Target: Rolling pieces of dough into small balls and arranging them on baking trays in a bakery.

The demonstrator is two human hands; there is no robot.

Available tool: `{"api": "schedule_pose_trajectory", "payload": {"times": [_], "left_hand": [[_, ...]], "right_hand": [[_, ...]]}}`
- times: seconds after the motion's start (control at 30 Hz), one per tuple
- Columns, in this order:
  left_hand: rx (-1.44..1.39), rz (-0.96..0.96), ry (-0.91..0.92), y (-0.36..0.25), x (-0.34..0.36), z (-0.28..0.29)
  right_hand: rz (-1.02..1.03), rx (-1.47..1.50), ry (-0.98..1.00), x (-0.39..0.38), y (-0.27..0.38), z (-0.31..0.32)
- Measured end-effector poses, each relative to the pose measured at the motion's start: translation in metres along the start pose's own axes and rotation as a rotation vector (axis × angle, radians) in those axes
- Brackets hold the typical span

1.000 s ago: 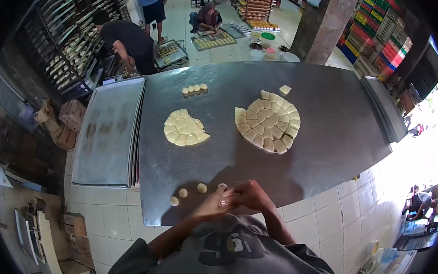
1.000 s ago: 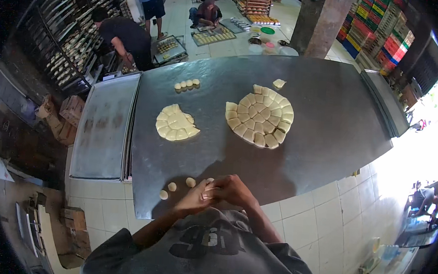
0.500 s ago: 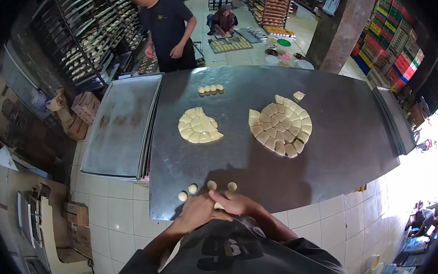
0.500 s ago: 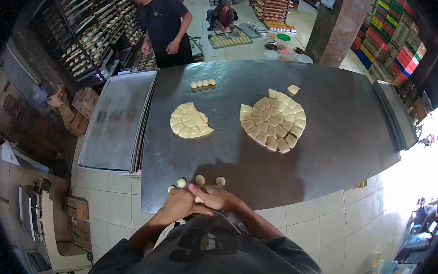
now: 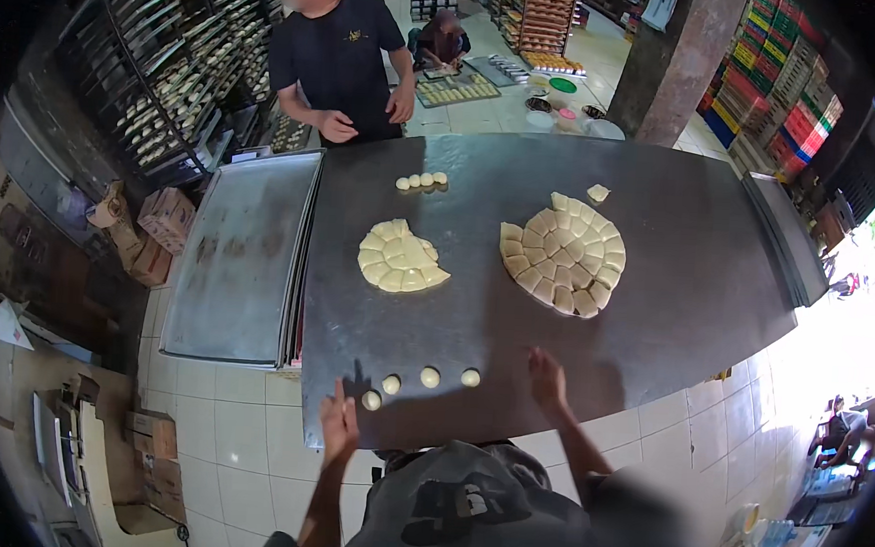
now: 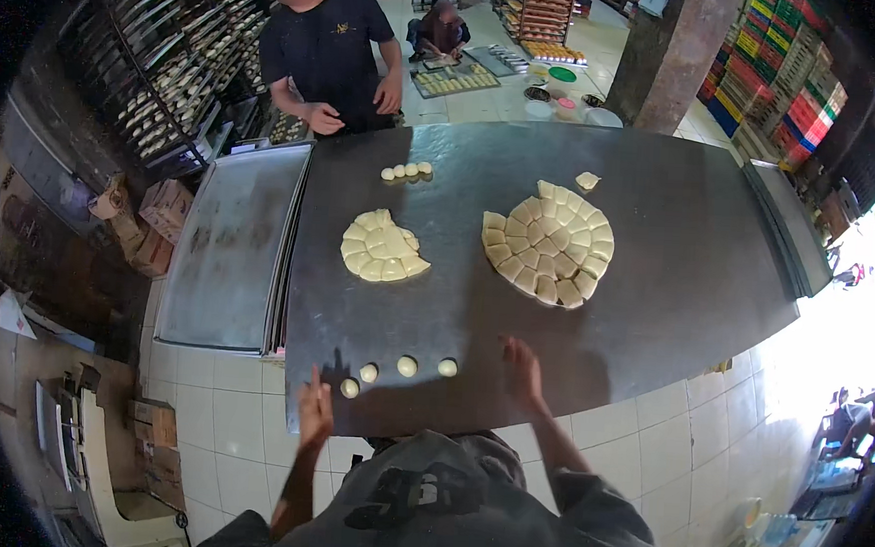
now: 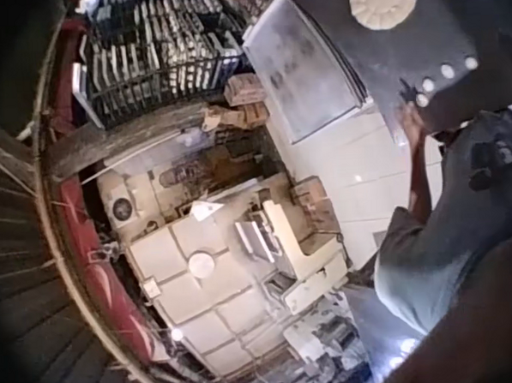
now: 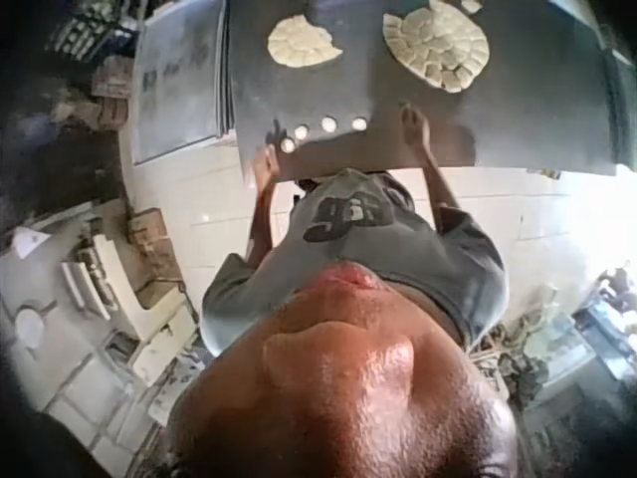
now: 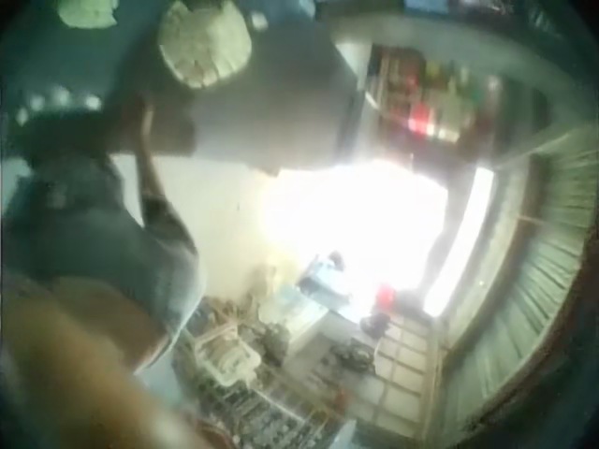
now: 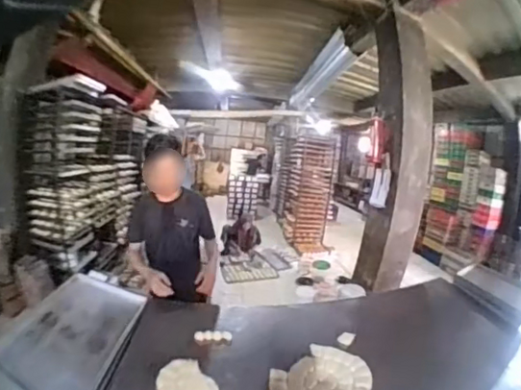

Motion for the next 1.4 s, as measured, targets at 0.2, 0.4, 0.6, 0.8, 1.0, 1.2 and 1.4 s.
{"api": "schedule_pose_trajectory", "payload": {"times": [0.2,0.4,0.6,0.8,1.0,1.2,1.4], "left_hand": [[0.580,0.249,-0.102,0.080,-0.031,-0.030],[0.122,0.332,-0.235,0.092,0.017,-0.042],[0.413,0.207,-0.263,0.117,-0.038,-0.011],[0.133,0.357,-0.263,0.078,-0.002,-0.040],[0.467,0.234,-0.202,0.090,-0.003,-0.008],[0.093,0.260,-0.289,0.070,-0.038,-0.047],[0.142,0.334,-0.352,0.051,0.019,-0.002]], "right_hand": [[0.090,-0.848,-0.158,-0.040,-0.038,0.010],[0.253,-0.786,-0.428,0.050,-0.014,-0.015],[0.369,-1.252,-0.205,-0.008,-0.019,0.004],[0.214,-0.886,-0.161,0.045,-0.012,-0.019],[0.377,-1.162,-0.159,0.034,-0.012,0.042],[0.405,-1.133,-0.107,0.012,-0.036,0.009],[0.041,-0.831,-0.510,0.066,0.040,0.072]]}}
Point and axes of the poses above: each hand's wrist, its own x-axis towards the middle knuckle, its own z-axis out of the back of the hand, y = z × x, the point moved 6 cm from there along x, towards the middle knuckle, and after that the axes turned 13 degrees about y, right-handed, at the moved point
